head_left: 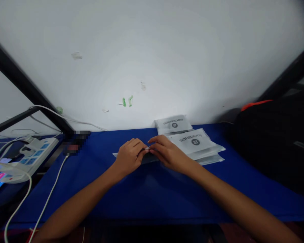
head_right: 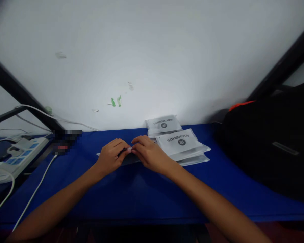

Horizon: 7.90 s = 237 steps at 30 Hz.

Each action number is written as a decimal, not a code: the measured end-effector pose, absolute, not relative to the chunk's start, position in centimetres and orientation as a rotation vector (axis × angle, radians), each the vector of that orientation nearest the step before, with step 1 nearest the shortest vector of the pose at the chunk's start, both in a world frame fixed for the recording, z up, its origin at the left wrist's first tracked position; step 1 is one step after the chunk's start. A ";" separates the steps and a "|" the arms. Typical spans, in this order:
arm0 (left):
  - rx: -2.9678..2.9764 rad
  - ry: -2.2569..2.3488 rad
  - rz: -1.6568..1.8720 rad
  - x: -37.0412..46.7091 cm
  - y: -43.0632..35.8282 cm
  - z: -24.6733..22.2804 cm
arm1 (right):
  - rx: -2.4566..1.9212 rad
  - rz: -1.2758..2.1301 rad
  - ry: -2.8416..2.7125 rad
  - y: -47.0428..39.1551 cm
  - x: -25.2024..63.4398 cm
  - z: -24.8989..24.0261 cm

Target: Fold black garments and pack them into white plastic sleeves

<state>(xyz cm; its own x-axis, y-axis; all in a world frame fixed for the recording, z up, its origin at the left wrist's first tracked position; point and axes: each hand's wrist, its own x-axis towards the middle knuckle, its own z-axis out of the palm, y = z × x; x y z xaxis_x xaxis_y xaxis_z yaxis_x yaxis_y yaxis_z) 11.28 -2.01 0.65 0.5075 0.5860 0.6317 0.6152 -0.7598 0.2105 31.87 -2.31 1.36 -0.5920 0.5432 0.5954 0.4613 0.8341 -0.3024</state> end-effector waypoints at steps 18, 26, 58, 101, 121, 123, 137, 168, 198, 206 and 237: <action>-2.656 -1.100 -1.100 9.4 -2.9 0.5 | -0.801 -0.316 -2.427 -2.2 30.5 1.2; -2.586 -0.968 -1.118 9.6 -3.1 0.8 | -0.747 -0.441 -2.490 -2.0 31.1 1.8; -3.061 -1.172 -0.804 9.8 2.0 -6.7 | -1.419 -0.173 -2.659 -1.6 48.2 -2.6; -2.739 -1.626 -0.221 9.3 0.9 -7.8 | -1.065 0.409 -2.588 -0.9 30.3 -7.3; -2.754 -1.614 -0.302 9.1 1.2 -7.9 | -1.072 0.435 -2.619 -0.8 30.4 -6.6; -2.753 -1.612 -0.299 9.1 1.2 -7.9 | -1.078 0.436 -2.622 -0.8 30.4 -6.5; -2.760 -1.644 -0.288 9.2 1.2 -7.7 | -1.063 0.403 -2.632 -0.8 30.5 -6.7; -2.788 -1.661 -0.264 9.0 1.3 -7.5 | -1.236 -0.323 -2.572 -0.9 45.2 -0.2; -2.411 -0.774 -1.068 10.2 -2.1 -4.6 | -1.036 -0.773 -2.425 -0.3 35.9 0.5; -2.329 -0.866 -1.000 9.6 -1.7 -3.9 | -0.768 -0.499 -2.489 -1.3 31.8 -2.4; -2.605 -1.189 -1.201 2.0 5.1 -4.3 | -0.714 0.002 -2.068 -0.6 34.1 -2.9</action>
<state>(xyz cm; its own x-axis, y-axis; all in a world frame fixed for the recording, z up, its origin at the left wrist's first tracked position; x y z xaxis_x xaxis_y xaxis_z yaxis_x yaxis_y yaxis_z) 2.00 5.11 -4.27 0.4080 0.6283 0.6624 0.6563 -0.7062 0.2657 34.13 -0.64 -2.94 -0.4102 0.4877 0.7706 0.4860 0.8319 -0.2678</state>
